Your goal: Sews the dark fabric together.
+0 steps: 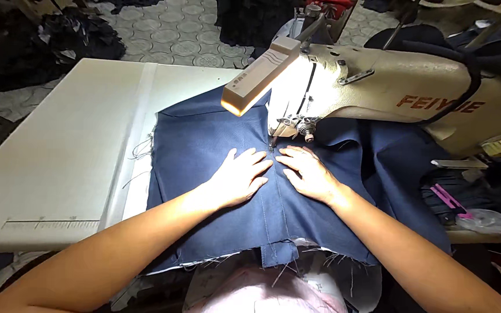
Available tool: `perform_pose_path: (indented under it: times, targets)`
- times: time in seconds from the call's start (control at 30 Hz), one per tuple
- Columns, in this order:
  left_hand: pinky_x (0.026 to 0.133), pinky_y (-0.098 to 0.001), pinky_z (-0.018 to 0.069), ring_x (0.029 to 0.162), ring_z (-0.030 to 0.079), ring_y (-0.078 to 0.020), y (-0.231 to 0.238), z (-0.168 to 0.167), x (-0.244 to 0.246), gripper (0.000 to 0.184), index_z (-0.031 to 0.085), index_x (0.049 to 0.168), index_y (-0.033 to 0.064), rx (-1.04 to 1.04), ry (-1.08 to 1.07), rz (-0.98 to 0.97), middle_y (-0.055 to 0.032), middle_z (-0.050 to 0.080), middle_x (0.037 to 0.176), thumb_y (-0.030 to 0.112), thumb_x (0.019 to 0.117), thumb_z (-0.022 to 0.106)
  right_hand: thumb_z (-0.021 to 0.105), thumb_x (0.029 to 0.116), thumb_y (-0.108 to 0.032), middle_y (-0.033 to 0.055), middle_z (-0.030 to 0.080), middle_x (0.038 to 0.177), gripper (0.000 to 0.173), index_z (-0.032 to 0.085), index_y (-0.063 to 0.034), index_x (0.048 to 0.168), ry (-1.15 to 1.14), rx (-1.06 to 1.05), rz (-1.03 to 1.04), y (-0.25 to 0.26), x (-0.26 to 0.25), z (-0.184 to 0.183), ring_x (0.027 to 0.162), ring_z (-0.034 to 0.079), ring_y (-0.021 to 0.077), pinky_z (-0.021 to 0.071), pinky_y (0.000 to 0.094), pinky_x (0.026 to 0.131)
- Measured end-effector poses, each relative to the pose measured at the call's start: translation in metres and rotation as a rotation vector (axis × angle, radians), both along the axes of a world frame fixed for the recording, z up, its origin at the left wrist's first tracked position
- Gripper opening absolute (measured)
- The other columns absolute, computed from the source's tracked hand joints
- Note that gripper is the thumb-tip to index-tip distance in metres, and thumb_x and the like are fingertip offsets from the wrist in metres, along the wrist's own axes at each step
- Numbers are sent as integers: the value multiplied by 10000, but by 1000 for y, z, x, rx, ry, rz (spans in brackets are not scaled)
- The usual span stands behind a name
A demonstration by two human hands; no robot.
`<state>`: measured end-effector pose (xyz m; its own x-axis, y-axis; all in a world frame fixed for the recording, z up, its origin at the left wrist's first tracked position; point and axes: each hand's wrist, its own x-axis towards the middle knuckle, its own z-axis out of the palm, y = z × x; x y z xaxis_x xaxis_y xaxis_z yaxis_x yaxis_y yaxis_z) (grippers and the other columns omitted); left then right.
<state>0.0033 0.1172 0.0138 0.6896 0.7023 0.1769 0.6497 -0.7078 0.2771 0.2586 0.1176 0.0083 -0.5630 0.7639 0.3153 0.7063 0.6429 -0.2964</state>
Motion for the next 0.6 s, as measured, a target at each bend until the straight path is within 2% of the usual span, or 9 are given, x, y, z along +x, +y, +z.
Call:
perform_pose_path:
  times: [0.07,0.43,0.6]
  targets:
    - [1166,-737,180,1516,361,-303,-1,-4,-5,506,569,1481,233,-24,-21,-8,-41,489,1576,439,1063,372,471,994,-249,136,628,1421,418,719,-106,1298,15,5,23,1,3,-2,1393,524,340,341,617,1161]
    - [1145,-760,194,1500,384,-324,16,-4,-8,505,593,1459,222,2,-24,-70,-52,513,1554,445,1056,385,527,959,-190,153,674,1332,356,767,-104,1208,97,60,87,19,6,-2,1299,596,341,403,582,1121]
    - [1143,-764,179,1505,371,-336,30,-2,-6,506,573,1477,213,-13,-17,-59,-65,495,1567,437,1060,394,529,970,-163,167,661,1360,362,749,-81,1246,93,44,46,29,5,-2,1303,595,351,401,548,1139]
